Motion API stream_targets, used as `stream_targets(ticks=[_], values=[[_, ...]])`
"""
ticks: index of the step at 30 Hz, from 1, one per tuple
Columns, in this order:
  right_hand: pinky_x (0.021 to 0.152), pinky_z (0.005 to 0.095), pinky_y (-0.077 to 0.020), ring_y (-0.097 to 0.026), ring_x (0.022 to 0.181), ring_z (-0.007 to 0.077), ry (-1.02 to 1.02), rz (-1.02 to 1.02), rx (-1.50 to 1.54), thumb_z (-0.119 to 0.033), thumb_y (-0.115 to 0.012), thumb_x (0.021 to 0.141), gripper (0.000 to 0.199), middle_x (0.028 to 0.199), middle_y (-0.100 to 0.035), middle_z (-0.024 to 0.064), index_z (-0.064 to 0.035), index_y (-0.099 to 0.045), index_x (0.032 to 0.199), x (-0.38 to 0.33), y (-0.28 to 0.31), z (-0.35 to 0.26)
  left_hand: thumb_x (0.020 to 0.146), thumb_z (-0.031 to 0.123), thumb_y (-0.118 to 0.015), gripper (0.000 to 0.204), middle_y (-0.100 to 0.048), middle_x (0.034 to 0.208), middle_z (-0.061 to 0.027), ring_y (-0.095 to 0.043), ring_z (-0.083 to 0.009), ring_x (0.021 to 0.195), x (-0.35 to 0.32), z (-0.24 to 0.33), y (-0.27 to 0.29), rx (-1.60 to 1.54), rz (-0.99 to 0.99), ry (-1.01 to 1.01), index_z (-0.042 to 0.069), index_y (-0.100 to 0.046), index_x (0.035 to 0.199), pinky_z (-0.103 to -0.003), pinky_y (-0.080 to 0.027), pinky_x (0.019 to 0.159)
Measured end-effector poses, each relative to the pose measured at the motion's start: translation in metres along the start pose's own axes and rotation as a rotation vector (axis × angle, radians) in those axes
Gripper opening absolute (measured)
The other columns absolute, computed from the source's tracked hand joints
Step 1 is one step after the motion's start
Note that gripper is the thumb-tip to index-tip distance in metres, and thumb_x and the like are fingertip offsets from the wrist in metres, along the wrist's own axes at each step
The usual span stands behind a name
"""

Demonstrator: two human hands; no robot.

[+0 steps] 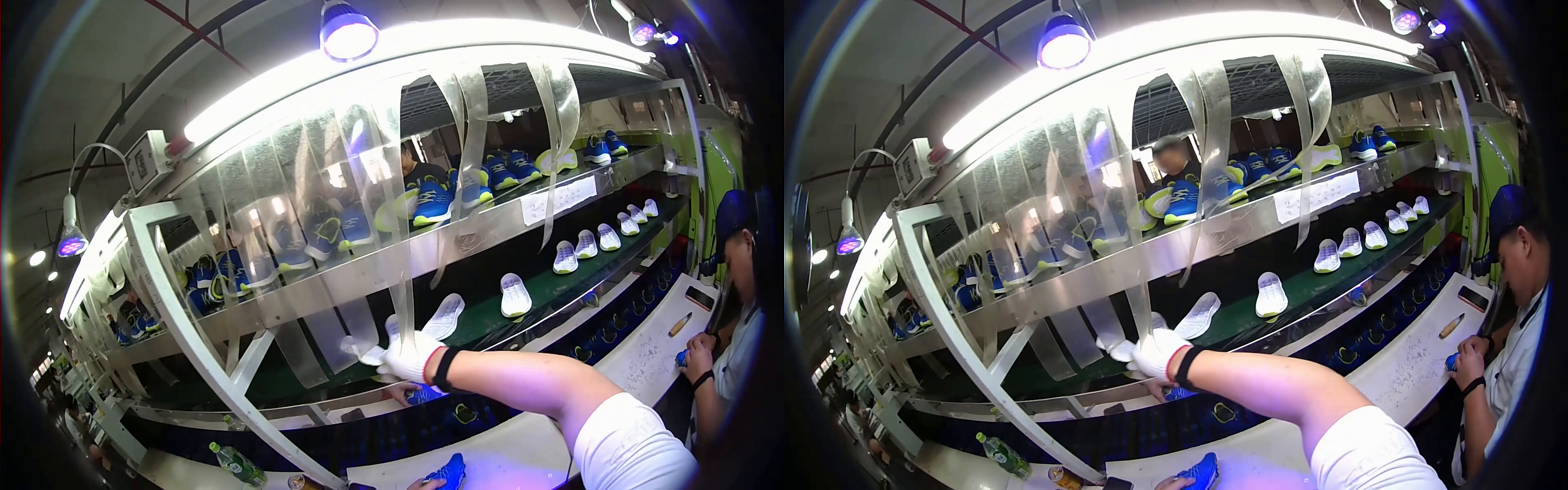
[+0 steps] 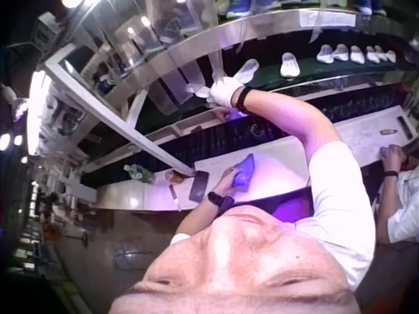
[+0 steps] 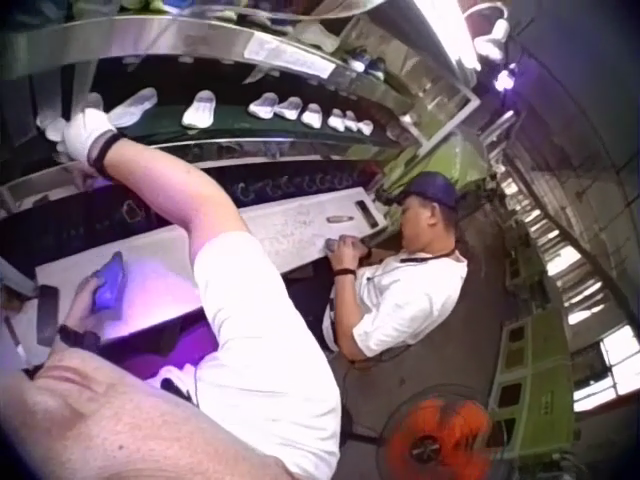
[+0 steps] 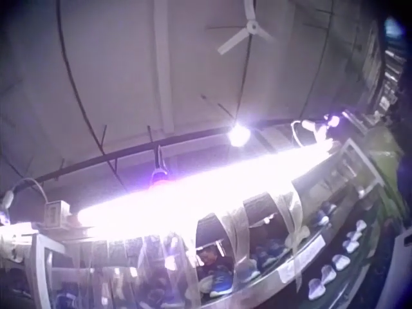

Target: Applying adhesive and inspecting shoe components on an assembly line.

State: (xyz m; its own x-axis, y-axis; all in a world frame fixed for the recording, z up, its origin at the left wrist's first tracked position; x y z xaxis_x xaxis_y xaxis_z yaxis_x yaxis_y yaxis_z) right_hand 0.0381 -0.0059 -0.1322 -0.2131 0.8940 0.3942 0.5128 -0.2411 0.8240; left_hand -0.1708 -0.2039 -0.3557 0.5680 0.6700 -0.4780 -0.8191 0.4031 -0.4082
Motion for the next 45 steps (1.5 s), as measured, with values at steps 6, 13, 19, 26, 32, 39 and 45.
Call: stream_targets(ticks=[6,13,19,26,32,39,45], values=[[0.077,0.0503,-0.0598,-0.076,0.086,0.0384,0.222,0.363,-0.746,-0.027,-0.066,0.095,0.026,0.089,-0.077,0.0198,-0.0052,-0.080,0.096,-0.113,0.096,0.058,0.097,0.017,-0.064,0.038,-0.067,0.126,-0.0282,-0.064,-0.0435,0.120,-0.012,-0.041,0.044,1.357,0.288,-0.950,-0.003,-0.064,0.129,-0.049,-0.051,0.107],[0.073,0.0432,-0.0603,-0.075,0.082,0.0343,0.215,0.226,0.132,-0.026,-0.075,0.099,0.027,0.089,-0.073,0.0173,-0.0058,-0.069,0.115,-0.273,0.115,-0.051,0.106,0.045,-0.060,0.046,-0.075,0.108,-0.0235,-0.073,-0.0410,0.098,0.016,0.011,-0.017,1.795,0.059,-0.508,0.000,-0.065,0.115,-0.052,-0.058,0.088],[0.083,0.0390,-0.0615,-0.077,0.091,0.0346,-0.203,-0.525,0.028,-0.036,-0.073,0.100,0.039,0.101,-0.077,0.0178,-0.0063,-0.070,0.125,-0.390,0.022,-0.031,0.109,0.041,-0.057,0.042,-0.073,0.113,-0.0239,-0.070,-0.0414,0.104,0.008,-0.009,-0.026,1.548,0.102,-0.701,0.001,-0.063,0.121,-0.052,-0.050,0.093],[0.084,0.0397,-0.0631,-0.076,0.090,0.0269,-0.568,0.587,1.049,-0.020,-0.076,0.100,0.036,0.096,-0.074,0.0191,0.0018,-0.050,0.112,-0.455,-0.107,-0.015,0.106,0.024,-0.067,0.042,-0.063,0.139,-0.0188,-0.058,-0.0360,0.134,-0.034,-0.066,-0.043,0.558,0.025,-0.814,0.001,-0.053,0.139,-0.045,-0.040,0.120],[0.102,0.0525,-0.0546,-0.070,0.117,0.0394,-0.299,0.377,1.181,-0.017,-0.088,0.086,0.034,0.110,-0.075,0.0275,-0.0042,-0.059,0.097,-0.424,-0.091,-0.044,0.097,0.001,-0.073,0.040,-0.063,0.136,-0.0240,-0.062,-0.0369,0.129,-0.043,-0.077,-0.040,0.442,0.063,-1.034,0.006,-0.046,0.126,-0.050,-0.045,0.115],[0.116,0.0499,-0.0458,-0.054,0.142,0.0383,-0.506,0.281,1.548,-0.008,-0.081,0.092,0.021,0.152,-0.053,0.0326,-0.0045,-0.061,0.099,-0.422,-0.114,-0.069,0.093,-0.006,-0.075,0.027,-0.067,0.135,-0.0305,-0.062,-0.0444,0.135,-0.068,-0.056,-0.033,0.861,-0.051,-1.039,0.002,-0.058,0.111,-0.047,-0.054,0.108],[0.117,0.0518,-0.0448,-0.055,0.143,0.0397,-0.352,0.481,1.416,-0.009,-0.078,0.095,0.022,0.147,-0.060,0.0302,-0.0006,-0.059,0.099,-0.431,-0.138,-0.079,0.101,0.007,-0.073,0.025,-0.062,0.142,-0.0353,-0.053,-0.0446,0.145,-0.086,-0.085,-0.044,0.647,-0.036,-0.907,-0.001,-0.053,0.115,-0.051,-0.041,0.120]])
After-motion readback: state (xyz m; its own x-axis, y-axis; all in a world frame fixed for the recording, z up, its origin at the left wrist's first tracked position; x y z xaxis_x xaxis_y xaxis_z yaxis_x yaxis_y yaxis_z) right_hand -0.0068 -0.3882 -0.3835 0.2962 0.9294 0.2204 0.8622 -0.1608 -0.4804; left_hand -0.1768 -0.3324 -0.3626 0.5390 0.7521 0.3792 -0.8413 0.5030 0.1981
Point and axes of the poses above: each hand's wrist, its own x-axis towards the middle knuckle, its own y-axis out of the back of the hand, z = x × y, the point moved 1 cm from there along x, towards the middle knuckle
